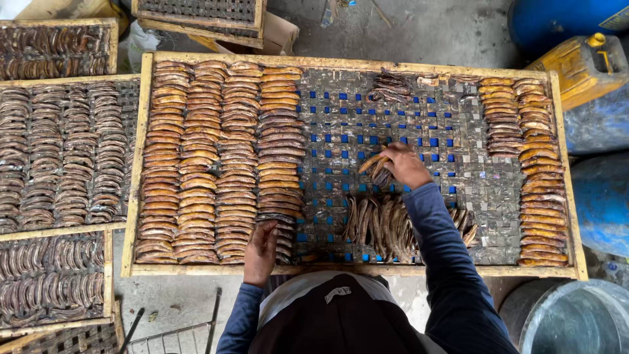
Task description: The person gathers dried banana slices from a woven drying tray and packs them into a plastic bag, then arranges dried banana slices in neat rows on a large drying tray, picking up loose slices and placing them one by one to fill gaps in the pattern.
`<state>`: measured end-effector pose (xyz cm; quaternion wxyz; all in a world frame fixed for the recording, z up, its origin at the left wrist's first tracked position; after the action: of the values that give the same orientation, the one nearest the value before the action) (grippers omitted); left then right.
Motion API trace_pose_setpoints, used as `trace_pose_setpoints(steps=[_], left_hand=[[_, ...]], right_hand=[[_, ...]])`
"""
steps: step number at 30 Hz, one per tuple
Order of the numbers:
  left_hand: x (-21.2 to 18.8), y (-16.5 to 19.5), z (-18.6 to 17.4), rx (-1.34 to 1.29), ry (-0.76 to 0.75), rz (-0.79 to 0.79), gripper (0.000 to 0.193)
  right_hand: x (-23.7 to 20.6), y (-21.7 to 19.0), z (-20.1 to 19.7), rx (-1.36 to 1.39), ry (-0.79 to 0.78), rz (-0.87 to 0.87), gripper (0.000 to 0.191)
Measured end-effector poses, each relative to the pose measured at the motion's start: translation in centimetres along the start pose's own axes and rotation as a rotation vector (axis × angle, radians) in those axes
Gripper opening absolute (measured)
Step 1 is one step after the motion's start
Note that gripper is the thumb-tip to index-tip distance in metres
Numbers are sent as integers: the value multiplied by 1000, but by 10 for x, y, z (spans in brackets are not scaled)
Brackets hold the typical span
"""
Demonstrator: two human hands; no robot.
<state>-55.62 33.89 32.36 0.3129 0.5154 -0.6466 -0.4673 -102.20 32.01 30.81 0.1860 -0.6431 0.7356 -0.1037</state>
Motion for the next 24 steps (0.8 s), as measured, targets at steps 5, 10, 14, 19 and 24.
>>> trace_pose_setpoints(steps=[5, 10, 14, 19, 24], left_hand=[[-14, 10, 14, 47, -4, -1, 24], [-28, 0, 30, -57, 31, -17, 24], [-41, -10, 42, -49, 60, 25, 24], [-39, -15, 63, -60, -9, 9, 25], [-33, -1, 80, 68, -72, 36, 26]], right_hand=[[-4, -5, -9, -11, 83, -2, 23], [7, -9, -14, 2, 68, -35, 25], [8, -7, -15, 18, 24, -40, 31], [13, -13, -19, 38, -110, 47, 46], [30, -25, -15, -32, -177, 144, 64]])
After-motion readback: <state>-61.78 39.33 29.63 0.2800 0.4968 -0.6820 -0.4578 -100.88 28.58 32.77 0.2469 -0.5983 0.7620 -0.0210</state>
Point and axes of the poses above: each hand's wrist, its own x-axis towards the middle knuckle, its own z-axis out of the palm, y = z × x, the point moved 4 cm from there along x, towards the middle knuckle, and after that the axes turned 1 degree about -y, right-handed, at the moved point
